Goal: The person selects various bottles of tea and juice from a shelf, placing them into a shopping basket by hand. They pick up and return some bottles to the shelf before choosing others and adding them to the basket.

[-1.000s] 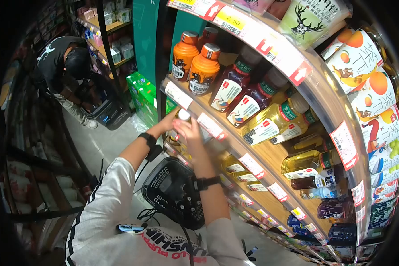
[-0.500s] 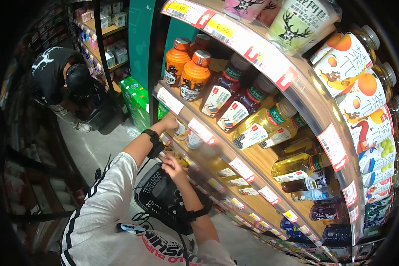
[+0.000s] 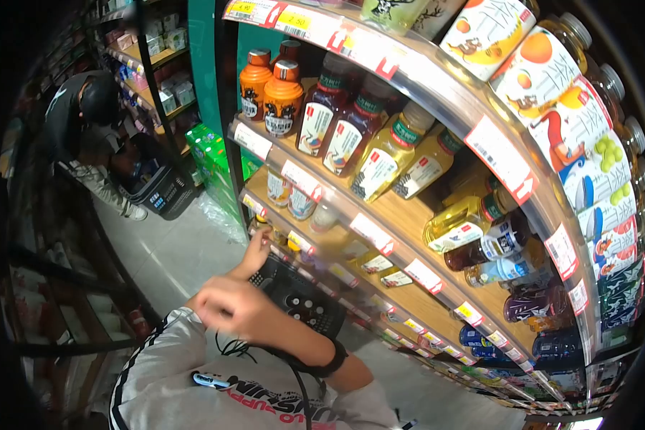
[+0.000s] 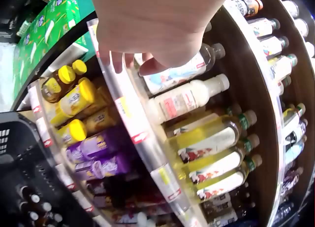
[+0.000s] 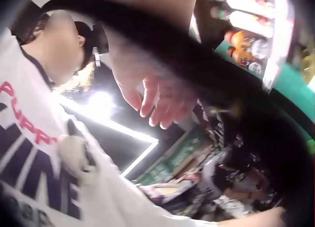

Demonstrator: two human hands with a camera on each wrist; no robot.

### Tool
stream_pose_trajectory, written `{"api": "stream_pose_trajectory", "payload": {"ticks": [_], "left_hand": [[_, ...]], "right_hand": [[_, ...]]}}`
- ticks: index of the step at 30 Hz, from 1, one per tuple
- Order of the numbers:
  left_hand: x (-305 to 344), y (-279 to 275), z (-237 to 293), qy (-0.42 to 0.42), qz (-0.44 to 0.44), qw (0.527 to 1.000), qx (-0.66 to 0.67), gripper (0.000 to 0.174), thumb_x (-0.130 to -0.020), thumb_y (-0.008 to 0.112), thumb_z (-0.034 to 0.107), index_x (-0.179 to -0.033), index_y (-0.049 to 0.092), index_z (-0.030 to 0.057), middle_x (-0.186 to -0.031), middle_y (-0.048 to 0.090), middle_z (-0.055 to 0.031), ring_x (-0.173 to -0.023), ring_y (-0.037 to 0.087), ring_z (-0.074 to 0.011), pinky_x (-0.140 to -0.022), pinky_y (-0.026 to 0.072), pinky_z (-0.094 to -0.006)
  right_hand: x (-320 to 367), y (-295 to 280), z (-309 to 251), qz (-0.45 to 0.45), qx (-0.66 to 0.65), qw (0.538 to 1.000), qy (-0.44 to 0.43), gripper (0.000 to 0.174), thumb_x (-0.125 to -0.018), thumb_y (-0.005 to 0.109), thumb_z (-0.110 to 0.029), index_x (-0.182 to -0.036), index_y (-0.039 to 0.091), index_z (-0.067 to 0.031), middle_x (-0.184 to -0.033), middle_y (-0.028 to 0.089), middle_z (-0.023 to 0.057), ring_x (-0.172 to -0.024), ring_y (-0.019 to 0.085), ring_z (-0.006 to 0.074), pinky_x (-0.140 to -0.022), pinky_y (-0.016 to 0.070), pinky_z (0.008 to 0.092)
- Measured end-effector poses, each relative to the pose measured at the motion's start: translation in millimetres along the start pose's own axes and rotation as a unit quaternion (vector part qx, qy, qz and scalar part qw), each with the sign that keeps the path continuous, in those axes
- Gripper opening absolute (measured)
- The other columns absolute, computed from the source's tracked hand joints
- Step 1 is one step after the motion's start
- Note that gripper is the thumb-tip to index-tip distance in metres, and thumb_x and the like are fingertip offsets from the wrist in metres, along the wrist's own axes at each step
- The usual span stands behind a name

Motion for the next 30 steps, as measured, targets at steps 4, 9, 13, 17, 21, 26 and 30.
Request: {"api": "stream_pose_trajectory", "payload": {"ticks": [4, 9, 13, 17, 21, 26, 30], "left_hand": [[102, -10, -62, -0.076, -0.21, 0.97, -0.098, 0.033, -0.077, 0.051, 0.005, -0.11, 0.055, 0.0034, -0.101, 0.06, -0.0167, -0.098, 0.058, -0.0292, -0.084, 0.0459, -0.0369], [264, -68, -129, -0.404, -0.116, 0.888, -0.186, 0.029, -0.085, 0.049, 0.024, -0.091, 0.066, 0.0007, -0.094, 0.066, -0.0171, -0.095, 0.062, -0.0296, -0.082, 0.0475, -0.0384], [371, -73, -140, -0.518, -0.009, 0.855, -0.021, 0.033, -0.088, 0.046, 0.025, -0.108, 0.059, 0.0016, -0.104, 0.064, -0.0165, -0.09, 0.063, -0.0281, -0.075, 0.0483, -0.039], [391, -39, -74, -0.576, 0.007, 0.817, -0.006, 0.036, -0.09, 0.041, 0.025, -0.117, 0.053, 0.0041, -0.108, 0.063, -0.0146, -0.086, 0.064, -0.0289, -0.07, 0.0482, -0.0379], [403, 8, -64, -0.431, 0.011, 0.902, -0.021, 0.035, -0.081, 0.048, 0.019, -0.103, 0.057, -0.0068, -0.087, 0.064, -0.0184, -0.073, 0.065, -0.0268, -0.053, 0.0493, -0.0331], [415, 57, -80, -0.392, -0.137, 0.904, -0.099, 0.033, -0.075, 0.054, 0.021, -0.099, 0.063, 0.0004, -0.082, 0.066, -0.0146, -0.075, 0.065, -0.0245, -0.065, 0.0513, -0.0333], [426, 75, -90, -0.329, -0.181, 0.902, -0.212, 0.035, -0.072, 0.056, 0.027, -0.096, 0.065, 0.0027, -0.09, 0.066, -0.0193, -0.085, 0.064, -0.0318, -0.075, 0.05, -0.0384]], "right_hand": [[33, 49, -106, -0.189, -0.07, 0.945, -0.259, 0.013, -0.081, 0.059, -0.012, -0.087, 0.058, -0.0005, -0.094, 0.059, 0.0106, -0.09, 0.057, 0.0281, -0.077, 0.0455, 0.0376], [87, 70, -189, -0.25, -0.136, 0.884, -0.371, 0.014, -0.087, 0.052, -0.019, -0.079, 0.053, -0.0075, -0.079, 0.053, 0.0092, -0.075, 0.053, 0.0249, -0.065, 0.0436, 0.0346], [141, 67, -224, -0.166, -0.189, 0.888, -0.385, 0.026, -0.087, 0.055, -0.021, -0.067, 0.047, -0.0062, -0.065, 0.046, 0.009, -0.061, 0.05, 0.0262, -0.055, 0.0409, 0.0349], [205, 87, -236, -0.2, -0.188, 0.864, -0.422, 0.027, -0.087, 0.054, -0.024, -0.07, 0.048, -0.0045, -0.069, 0.048, 0.0103, -0.062, 0.052, 0.0267, -0.056, 0.0416, 0.0348], [250, 84, -262, -0.331, -0.205, 0.864, -0.319, 0.023, -0.087, 0.053, -0.026, -0.082, 0.051, -0.0036, -0.075, 0.052, 0.0117, -0.068, 0.053, 0.0292, -0.058, 0.0426, 0.0358], [295, 97, -268, -0.242, -0.318, 0.857, -0.325, 0.03, -0.089, 0.052, -0.027, -0.104, 0.053, -0.0014, -0.086, 0.055, 0.0139, -0.084, 0.055, 0.0312, -0.068, 0.0439, 0.0386], [319, 95, -257, -0.209, -0.401, 0.841, -0.299, 0.032, -0.09, 0.051, -0.027, -0.109, 0.053, -0.0014, -0.091, 0.056, 0.015, -0.09, 0.054, 0.0302, -0.073, 0.0439, 0.0374]]}}
Point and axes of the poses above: each hand's wrist, its own x-axis away from the middle knuckle, its own y-axis out of the palm, z = x × y, the point moved 2 cm from there along -x, towards the middle knuckle
